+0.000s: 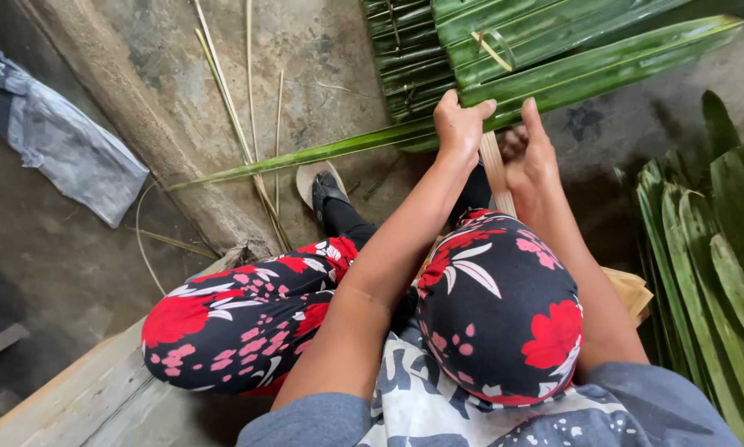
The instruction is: Weaving palm leaves onto a wooden frame to create a thatched panel
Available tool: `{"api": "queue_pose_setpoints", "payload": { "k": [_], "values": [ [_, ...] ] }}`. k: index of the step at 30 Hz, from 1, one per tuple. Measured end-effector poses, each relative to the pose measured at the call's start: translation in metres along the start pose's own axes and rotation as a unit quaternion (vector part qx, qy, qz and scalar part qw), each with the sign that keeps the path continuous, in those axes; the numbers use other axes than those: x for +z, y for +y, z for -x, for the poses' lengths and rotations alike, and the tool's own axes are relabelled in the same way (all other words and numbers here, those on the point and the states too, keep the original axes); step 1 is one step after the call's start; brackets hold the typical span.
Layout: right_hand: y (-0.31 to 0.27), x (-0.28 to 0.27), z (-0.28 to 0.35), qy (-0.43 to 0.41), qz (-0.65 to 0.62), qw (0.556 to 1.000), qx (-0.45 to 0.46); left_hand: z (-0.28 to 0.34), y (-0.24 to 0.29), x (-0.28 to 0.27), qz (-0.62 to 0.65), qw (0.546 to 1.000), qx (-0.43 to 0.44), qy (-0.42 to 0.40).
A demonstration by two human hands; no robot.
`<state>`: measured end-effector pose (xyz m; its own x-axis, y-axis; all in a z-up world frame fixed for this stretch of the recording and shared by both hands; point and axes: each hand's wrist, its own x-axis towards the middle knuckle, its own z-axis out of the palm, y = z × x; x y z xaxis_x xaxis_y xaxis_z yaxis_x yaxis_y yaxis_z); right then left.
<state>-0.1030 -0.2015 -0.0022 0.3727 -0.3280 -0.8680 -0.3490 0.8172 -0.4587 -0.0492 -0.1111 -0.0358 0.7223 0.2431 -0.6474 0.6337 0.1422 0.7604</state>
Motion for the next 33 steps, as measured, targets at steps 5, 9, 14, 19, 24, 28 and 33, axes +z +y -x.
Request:
{"api": "queue_pose_setpoints", "payload": {
  "k": [5,9,14,19,24,28,33],
  "values": [
    [0.005,-0.022,0.013,-0.21,0.042,0.969,0.122,0.001,0.006,0.0,0.044,0.999,0.0,-0.015],
    [-0.007,0.003,0.038,-0.327,-0.07,0.936,0.11,-0.005,-0.003,-0.001,0.106,0.994,0.013,-0.04],
    [-0.031,-0.011,0.021,-0.357,-0.08,0.931,-0.005,0.0,0.006,-0.006,0.158,0.985,0.001,-0.069],
    [-0.04,-0.016,0.024,-0.363,0.037,0.922,-0.126,0.003,0.011,-0.012,0.184,0.978,-0.02,-0.097],
    [-0.098,-0.043,-0.001,-0.127,0.543,0.551,-0.621,-0.01,-0.005,-0.02,0.198,0.974,-0.029,-0.101],
    [-0.147,-0.061,-0.02,-0.259,0.174,0.816,-0.487,0.019,0.027,-0.03,0.217,0.971,0.007,-0.096],
    [-0.187,-0.039,-0.027,-0.088,0.041,0.958,-0.27,0.016,0.027,-0.031,0.201,0.976,-0.007,-0.082]
  ]
}}
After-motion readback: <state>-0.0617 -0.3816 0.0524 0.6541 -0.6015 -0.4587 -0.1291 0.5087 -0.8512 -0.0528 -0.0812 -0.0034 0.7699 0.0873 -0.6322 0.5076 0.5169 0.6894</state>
